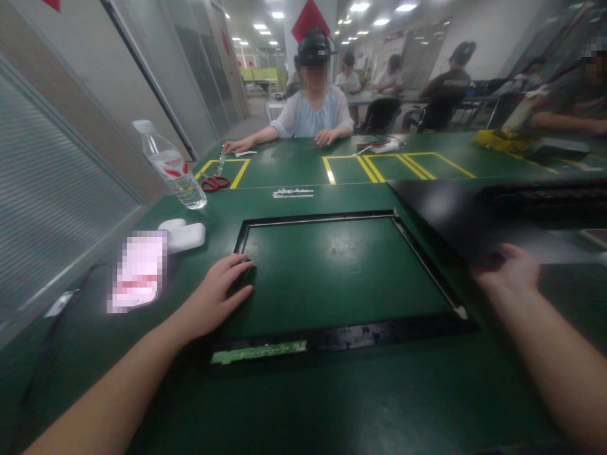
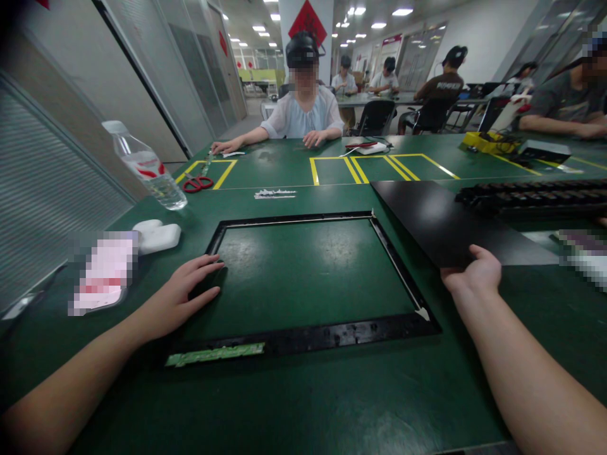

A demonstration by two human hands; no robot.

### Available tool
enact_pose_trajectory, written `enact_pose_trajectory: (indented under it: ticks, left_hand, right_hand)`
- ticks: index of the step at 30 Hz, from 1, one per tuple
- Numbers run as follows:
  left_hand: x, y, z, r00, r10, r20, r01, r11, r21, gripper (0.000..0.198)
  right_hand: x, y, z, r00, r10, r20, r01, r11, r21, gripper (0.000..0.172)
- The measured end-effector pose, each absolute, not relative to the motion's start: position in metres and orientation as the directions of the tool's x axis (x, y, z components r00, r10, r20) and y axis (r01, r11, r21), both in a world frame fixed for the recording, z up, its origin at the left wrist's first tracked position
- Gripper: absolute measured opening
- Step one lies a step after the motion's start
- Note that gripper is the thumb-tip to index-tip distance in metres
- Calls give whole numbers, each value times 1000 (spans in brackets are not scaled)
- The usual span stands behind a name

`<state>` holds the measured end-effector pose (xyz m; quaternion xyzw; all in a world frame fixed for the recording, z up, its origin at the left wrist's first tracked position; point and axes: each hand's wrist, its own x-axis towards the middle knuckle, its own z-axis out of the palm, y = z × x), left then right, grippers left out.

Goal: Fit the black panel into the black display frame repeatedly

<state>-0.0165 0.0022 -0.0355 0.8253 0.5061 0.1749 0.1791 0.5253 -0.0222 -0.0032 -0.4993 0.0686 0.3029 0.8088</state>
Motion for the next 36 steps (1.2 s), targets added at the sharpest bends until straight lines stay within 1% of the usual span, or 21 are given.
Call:
enact_pose_trajectory:
  ticks: [8,13,18,21,29,34,36]
  left_hand:
    - [-17,2,-35,437,892,116,775,-440,454,66]
    - [-18,3,-40,437,888,141,774,-451,444,67]
    - [-19,4,-42,439,888,137,776,-452,441,67]
    - [-18,2,-38,440,889,123,778,-446,442,64]
    - [-13,-2,-30,417,901,118,762,-417,496,58]
    - [-9,-4,-25,357,923,146,741,-375,557,57]
    - [-8,-6,-22,339,926,165,731,-370,573,55]
  right_hand:
    - [533,-19,-9,816,390,-428,-548,282,-787,24]
    - [535,-18,-11,812,388,-437,-550,253,-796,19]
    - [530,-19,-7,810,375,-451,-553,233,-800,19]
    - [524,-21,-1,806,387,-448,-553,222,-803,20]
    - [507,-28,23,807,415,-420,-538,221,-814,26]
    - [499,-34,31,813,424,-399,-514,200,-834,25]
    - [494,-36,33,811,450,-374,-500,201,-842,23]
